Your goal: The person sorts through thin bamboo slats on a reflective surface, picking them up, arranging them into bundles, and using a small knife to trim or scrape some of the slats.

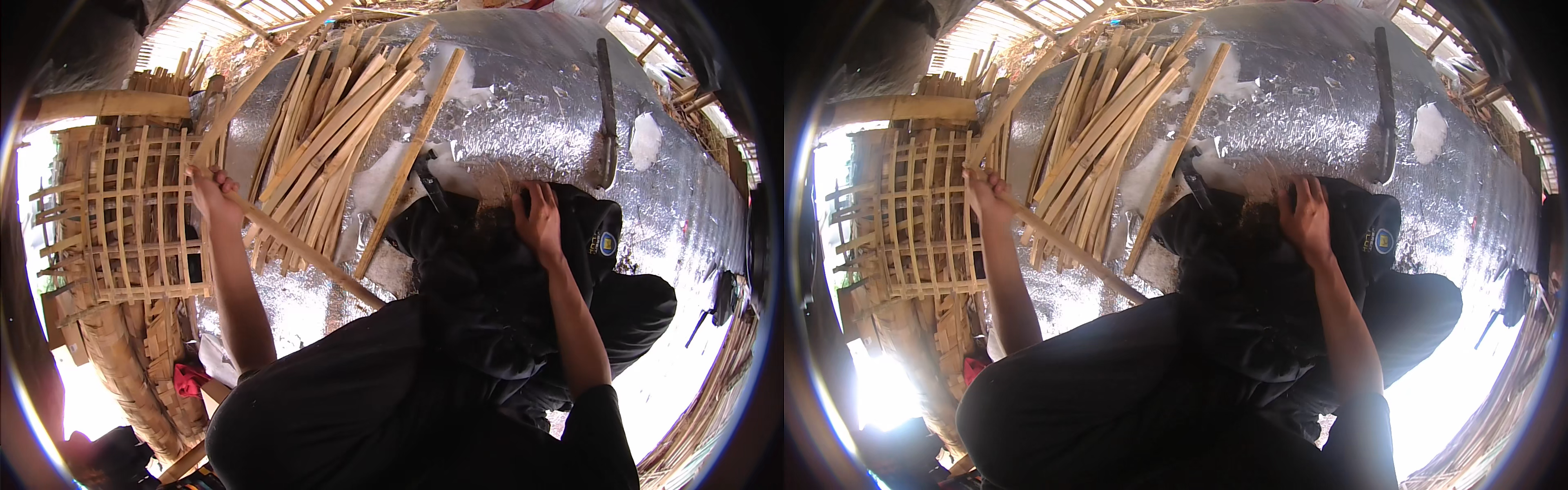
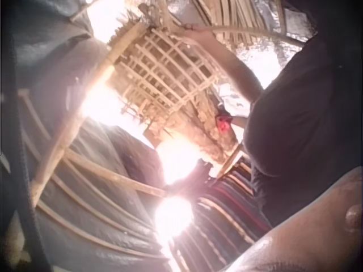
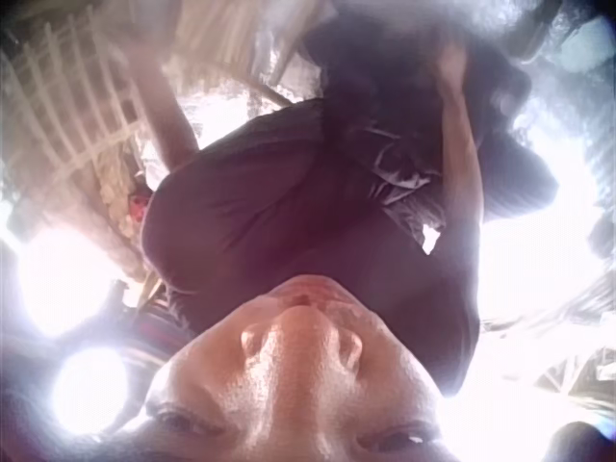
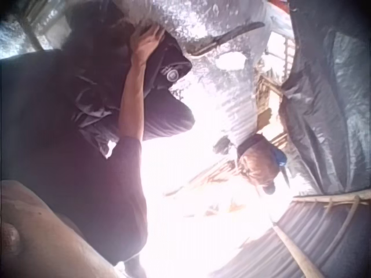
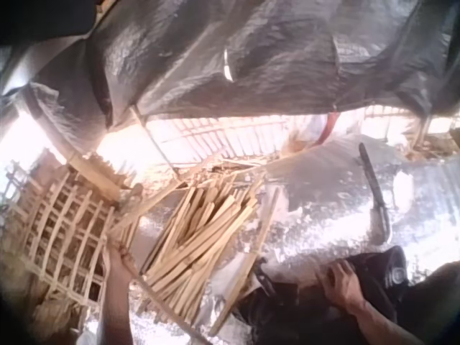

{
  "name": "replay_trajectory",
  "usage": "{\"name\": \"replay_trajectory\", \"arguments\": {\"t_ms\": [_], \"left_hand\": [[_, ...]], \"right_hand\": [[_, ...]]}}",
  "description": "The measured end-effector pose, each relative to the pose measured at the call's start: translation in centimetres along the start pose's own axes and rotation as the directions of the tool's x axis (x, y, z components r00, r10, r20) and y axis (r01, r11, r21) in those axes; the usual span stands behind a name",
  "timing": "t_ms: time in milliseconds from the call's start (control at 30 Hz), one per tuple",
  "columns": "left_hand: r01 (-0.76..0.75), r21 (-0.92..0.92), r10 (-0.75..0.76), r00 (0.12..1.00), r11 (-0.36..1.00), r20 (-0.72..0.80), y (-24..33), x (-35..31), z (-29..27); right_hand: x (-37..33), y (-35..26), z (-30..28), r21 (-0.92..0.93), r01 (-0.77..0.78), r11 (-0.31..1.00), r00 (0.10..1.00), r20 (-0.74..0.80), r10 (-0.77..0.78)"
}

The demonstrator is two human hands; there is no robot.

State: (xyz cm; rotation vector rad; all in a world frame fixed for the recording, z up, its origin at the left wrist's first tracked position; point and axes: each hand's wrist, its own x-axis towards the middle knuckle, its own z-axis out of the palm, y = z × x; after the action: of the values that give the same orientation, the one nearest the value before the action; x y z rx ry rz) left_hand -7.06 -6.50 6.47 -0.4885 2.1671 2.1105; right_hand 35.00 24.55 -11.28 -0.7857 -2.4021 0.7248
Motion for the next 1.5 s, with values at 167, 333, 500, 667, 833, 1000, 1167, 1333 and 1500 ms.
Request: {"name": "replay_trajectory", "arguments": {"t_ms": [167, 333, 500, 667, 833, 1000, 1167, 1333, 1500], "left_hand": [[0.079, -0.005, -0.079, 0.997, 0.997, -0.005, -2.5, 1.3, -0.9], [0.068, -0.014, -0.068, 0.998, 0.998, 0.005, -2.3, 1.5, -2.1], [0.032, -0.07, -0.032, 0.999, 0.997, 0.005, -2.4, 1.5, -3.6], [0.04, -0.124, -0.043, 0.999, 0.992, -0.024, -1.2, -0.1, -4.0], [-0.005, -0.155, -0.005, 0.998, 0.988, -0.066, -1.0, -0.9, -6.1], [-0.021, -0.152, 0.003, 0.993, 0.988, -0.117, -0.6, -1.2, -6.5], [0.016, -0.166, -0.037, 0.992, 0.986, -0.125, -0.9, -0.9, -6.6], [0.007, -0.156, -0.026, 0.992, 0.988, -0.121, -1.5, -0.8, -6.9], [0.011, -0.197, -0.037, 0.991, 0.98, -0.13, -1.1, -1.4, -6.5]], "right_hand": [[-0.1, 0.4, -0.1, -0.01, -0.026, 1.0, 0.999, 0.035, 0.026], [0.1, 0.1, 0.1, 0.012, 0.017, 1.0, 1.0, -0.001, -0.017], [0.2, 0.6, 0.1, 0.004, 0.004, 1.0, 0.996, 0.084, -0.004], [1.6, -0.6, -0.4, -0.048, 0.007, 0.999, 0.996, 0.091, -0.003], [5.0, -5.6, 0.5, -0.142, 0.111, 0.984, 0.986, 0.137, -0.092], [6.6, -13.7, 5.2, 0.099, 0.371, 0.923, 0.872, 0.304, -0.383], [6.5, -20.8, 11.5, 0.183, 0.608, 0.773, 0.645, 0.454, -0.615], [4.5, -20.0, 15.3, 0.118, 0.635, 0.763, 0.606, 0.537, -0.587], [4.2, -20.0, 15.2, 0.039, 0.678, 0.734, 0.595, 0.558, -0.579]]}}
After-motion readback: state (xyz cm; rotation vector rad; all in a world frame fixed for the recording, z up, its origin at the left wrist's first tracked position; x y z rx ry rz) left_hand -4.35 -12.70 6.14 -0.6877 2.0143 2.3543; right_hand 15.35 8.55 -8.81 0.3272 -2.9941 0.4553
